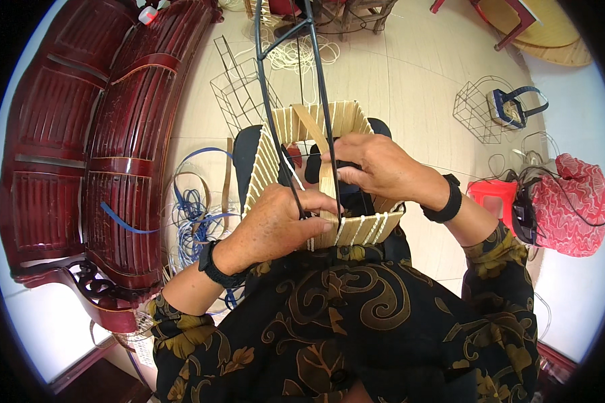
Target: The person weaves a flat strip of material around a wire basket frame, securing it with a white cord. They repeatedly wrap the strip around the frame and tie it off to build up the basket's structure.
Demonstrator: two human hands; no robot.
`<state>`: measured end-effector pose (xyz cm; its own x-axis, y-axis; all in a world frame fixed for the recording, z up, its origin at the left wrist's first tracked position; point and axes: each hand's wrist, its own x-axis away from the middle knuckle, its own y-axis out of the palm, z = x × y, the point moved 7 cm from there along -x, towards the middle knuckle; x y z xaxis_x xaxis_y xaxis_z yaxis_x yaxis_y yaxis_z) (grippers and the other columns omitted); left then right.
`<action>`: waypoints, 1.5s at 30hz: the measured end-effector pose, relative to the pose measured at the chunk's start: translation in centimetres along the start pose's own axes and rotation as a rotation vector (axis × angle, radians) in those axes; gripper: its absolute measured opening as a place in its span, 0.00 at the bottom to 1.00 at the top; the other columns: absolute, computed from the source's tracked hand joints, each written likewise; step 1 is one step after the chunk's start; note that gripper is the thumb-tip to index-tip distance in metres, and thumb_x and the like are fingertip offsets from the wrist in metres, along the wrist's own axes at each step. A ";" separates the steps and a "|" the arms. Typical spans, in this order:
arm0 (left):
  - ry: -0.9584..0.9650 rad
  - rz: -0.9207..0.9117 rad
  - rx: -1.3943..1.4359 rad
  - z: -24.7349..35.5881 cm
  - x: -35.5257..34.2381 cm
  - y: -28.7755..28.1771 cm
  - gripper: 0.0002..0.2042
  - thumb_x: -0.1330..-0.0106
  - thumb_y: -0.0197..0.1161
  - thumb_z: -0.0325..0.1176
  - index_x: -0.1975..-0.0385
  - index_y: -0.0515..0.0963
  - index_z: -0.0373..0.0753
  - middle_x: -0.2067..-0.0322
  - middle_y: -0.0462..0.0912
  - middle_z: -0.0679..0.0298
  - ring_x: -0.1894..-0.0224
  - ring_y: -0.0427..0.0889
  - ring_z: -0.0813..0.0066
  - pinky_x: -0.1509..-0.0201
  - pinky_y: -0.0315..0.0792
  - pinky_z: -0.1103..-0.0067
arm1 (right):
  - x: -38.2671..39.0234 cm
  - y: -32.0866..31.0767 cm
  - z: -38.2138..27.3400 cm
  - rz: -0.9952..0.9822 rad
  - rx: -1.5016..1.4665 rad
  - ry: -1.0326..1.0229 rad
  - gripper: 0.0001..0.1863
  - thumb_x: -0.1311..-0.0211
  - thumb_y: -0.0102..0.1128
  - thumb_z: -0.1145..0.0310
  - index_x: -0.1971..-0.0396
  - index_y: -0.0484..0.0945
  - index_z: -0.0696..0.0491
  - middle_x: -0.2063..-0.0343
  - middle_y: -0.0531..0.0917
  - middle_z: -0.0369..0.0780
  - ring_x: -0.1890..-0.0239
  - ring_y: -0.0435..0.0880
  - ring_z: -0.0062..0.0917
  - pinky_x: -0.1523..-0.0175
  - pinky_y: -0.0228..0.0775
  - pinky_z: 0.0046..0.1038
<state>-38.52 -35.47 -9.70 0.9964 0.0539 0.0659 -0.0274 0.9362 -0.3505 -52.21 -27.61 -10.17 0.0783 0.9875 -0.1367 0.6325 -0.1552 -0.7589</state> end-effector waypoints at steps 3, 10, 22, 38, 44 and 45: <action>-0.019 -0.014 -0.012 0.0 0.1 -0.1 0.08 0.40 0.71 0.29 0.61 0.87 0.41 0.73 0.86 0.56 0.72 0.86 0.61 0.64 0.78 0.71 | 0.1 0.0 -0.2 -0.143 -0.149 0.222 0.18 0.35 0.63 0.69 0.46 0.82 0.57 0.62 0.87 0.47 0.58 0.87 0.40 0.51 0.79 0.35; 0.041 0.010 -0.047 -0.3 0.4 -0.2 0.09 0.41 0.71 0.30 0.61 0.87 0.41 0.75 0.85 0.56 0.73 0.85 0.61 0.65 0.77 0.73 | 0.5 3.2 0.4 -0.475 -1.013 0.584 0.29 0.27 0.54 0.76 0.28 0.62 0.59 0.62 0.87 0.44 0.57 0.88 0.28 0.51 0.81 0.27; 0.057 0.014 -0.052 -0.3 0.6 -0.3 0.10 0.42 0.71 0.31 0.60 0.87 0.40 0.73 0.86 0.55 0.71 0.86 0.60 0.63 0.77 0.72 | 0.5 5.5 1.4 -0.541 -1.611 0.653 0.25 0.33 0.62 0.80 0.37 0.72 0.58 0.59 0.86 0.41 0.55 0.89 0.27 0.47 0.84 0.26; 0.092 0.035 -0.017 -0.7 0.7 -0.2 0.14 0.43 0.69 0.29 0.55 0.86 0.39 0.71 0.87 0.56 0.70 0.87 0.64 0.60 0.79 0.75 | -0.1 5.5 1.4 -0.422 -1.172 0.649 0.11 0.34 0.66 0.76 0.53 0.82 0.56 0.68 0.87 0.36 0.67 0.86 0.17 0.61 0.77 0.18; -0.011 -0.057 0.138 -1.8 0.9 -0.7 0.25 0.45 0.71 0.26 0.44 0.81 0.43 0.74 0.85 0.63 0.71 0.84 0.73 0.61 0.77 0.78 | -0.3 5.4 1.6 -0.375 -1.134 0.679 0.12 0.37 0.68 0.77 0.54 0.82 0.57 0.70 0.87 0.36 0.70 0.85 0.18 0.63 0.77 0.18; -0.035 -0.064 0.125 -1.7 0.9 -0.8 0.24 0.46 0.70 0.25 0.45 0.80 0.41 0.72 0.86 0.65 0.69 0.84 0.72 0.60 0.77 0.77 | -0.3 5.3 1.5 -0.359 -1.138 0.667 0.12 0.37 0.68 0.78 0.54 0.82 0.57 0.70 0.87 0.37 0.70 0.85 0.18 0.64 0.77 0.18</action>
<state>-37.48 -36.74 -10.97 0.9931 0.0025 0.1175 0.0243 0.9739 -0.2258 -50.10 -28.80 -15.11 -0.0749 0.8443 0.5307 0.9499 -0.1016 0.2957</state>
